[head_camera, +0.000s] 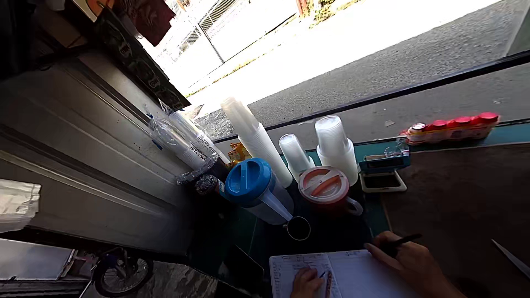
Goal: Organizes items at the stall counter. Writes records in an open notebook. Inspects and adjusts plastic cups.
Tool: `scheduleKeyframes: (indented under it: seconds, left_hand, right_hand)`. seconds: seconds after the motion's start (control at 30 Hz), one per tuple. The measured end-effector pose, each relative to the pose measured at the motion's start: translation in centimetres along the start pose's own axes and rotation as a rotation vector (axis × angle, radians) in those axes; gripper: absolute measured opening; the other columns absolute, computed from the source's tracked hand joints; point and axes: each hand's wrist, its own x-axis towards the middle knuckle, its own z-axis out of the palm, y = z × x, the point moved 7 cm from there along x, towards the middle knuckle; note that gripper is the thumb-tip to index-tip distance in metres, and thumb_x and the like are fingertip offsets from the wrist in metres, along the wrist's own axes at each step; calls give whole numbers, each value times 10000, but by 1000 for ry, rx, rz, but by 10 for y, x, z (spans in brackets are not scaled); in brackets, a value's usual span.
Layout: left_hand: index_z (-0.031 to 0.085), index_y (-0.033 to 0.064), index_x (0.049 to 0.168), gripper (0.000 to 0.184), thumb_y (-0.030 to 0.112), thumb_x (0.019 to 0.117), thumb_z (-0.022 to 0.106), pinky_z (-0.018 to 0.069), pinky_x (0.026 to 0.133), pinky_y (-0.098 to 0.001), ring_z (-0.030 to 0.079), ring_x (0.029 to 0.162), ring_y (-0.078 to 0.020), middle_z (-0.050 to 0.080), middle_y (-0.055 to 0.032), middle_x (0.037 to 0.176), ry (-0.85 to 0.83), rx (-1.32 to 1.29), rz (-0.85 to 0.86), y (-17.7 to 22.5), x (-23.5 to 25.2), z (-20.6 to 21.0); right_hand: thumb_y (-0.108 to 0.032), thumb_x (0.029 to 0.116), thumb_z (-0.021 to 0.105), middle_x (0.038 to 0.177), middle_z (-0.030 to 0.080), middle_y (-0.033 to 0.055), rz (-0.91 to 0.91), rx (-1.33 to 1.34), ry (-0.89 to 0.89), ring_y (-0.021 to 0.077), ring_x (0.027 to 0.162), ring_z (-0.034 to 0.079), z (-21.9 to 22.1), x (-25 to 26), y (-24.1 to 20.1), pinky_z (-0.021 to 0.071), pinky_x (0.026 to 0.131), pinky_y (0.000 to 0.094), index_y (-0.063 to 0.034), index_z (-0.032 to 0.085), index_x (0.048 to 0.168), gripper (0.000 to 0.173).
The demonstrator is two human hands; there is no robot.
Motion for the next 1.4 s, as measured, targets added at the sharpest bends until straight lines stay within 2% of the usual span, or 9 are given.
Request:
scheduleKeyframes:
  seconds: [0.03,0.07,0.13,0.2,0.5,0.67,0.87,1.17,1.4]
  left_hand:
    - [712,0,1202,561,377,799,813,418,1184,-477,502,1397,-340,626,-202,1375,7,6,1,-2,-1,-2]
    - [716,24,1209,549,394,815,811,433,1176,-465,508,1397,-323,626,-187,1382,8,7,19,-4,-2,-3]
    - [703,27,1235,562,413,838,794,435,1170,-458,507,1397,-327,614,-200,1393,-16,-2,30,0,-4,-2]
    - [695,14,1245,574,415,844,780,427,1172,-469,511,1390,-342,616,-218,1384,-47,-3,4,3,-6,2]
    - [703,39,1219,582,440,812,812,451,1148,-504,527,1373,-350,639,-200,1354,-22,-34,-13,0,-10,5]
    - [703,51,1226,585,449,811,810,445,1158,-500,522,1378,-351,636,-191,1361,-27,-38,-9,-1,-10,5]
    - [705,49,1221,566,440,822,799,427,1173,-490,509,1389,-358,634,-201,1360,-26,-36,20,1,-9,5]
    - [701,42,1219,567,442,829,794,415,1185,-461,503,1396,-347,627,-209,1367,-22,-44,30,2,-8,4]
    - [700,53,1224,564,440,825,796,413,1188,-459,497,1402,-339,628,-194,1370,-16,-38,35,2,-8,4]
  right_hand:
    - [-413,876,662,678,645,10,10,-6,39,128,580,622,-2,0,-1,520,541,357,-107,679,874,307]
    - [-382,891,671,692,655,13,52,29,10,117,595,635,-5,1,-4,536,560,347,-94,676,890,288]
    - [-279,914,712,704,659,34,156,101,-59,112,611,634,-6,3,-6,537,594,333,-57,672,912,225]
    - [-248,905,746,707,654,4,207,94,-76,76,597,619,-6,-4,4,526,571,294,-85,661,922,185]
    - [-218,897,779,764,706,11,208,141,-67,95,634,689,-2,-8,12,619,611,318,-71,663,950,194]
    - [-218,888,772,715,660,-5,116,63,-69,52,593,608,-2,-6,9,524,559,252,-80,669,898,172]
    - [-220,889,777,725,681,-8,158,99,-65,66,609,656,-3,-6,9,577,576,264,-90,667,901,171]
    - [-174,909,770,672,656,-2,195,112,-69,87,523,621,-7,-10,4,536,469,259,-122,627,893,154]
    - [-178,908,774,671,667,-13,213,108,-46,77,537,634,-5,-9,6,550,497,256,-119,630,889,156]
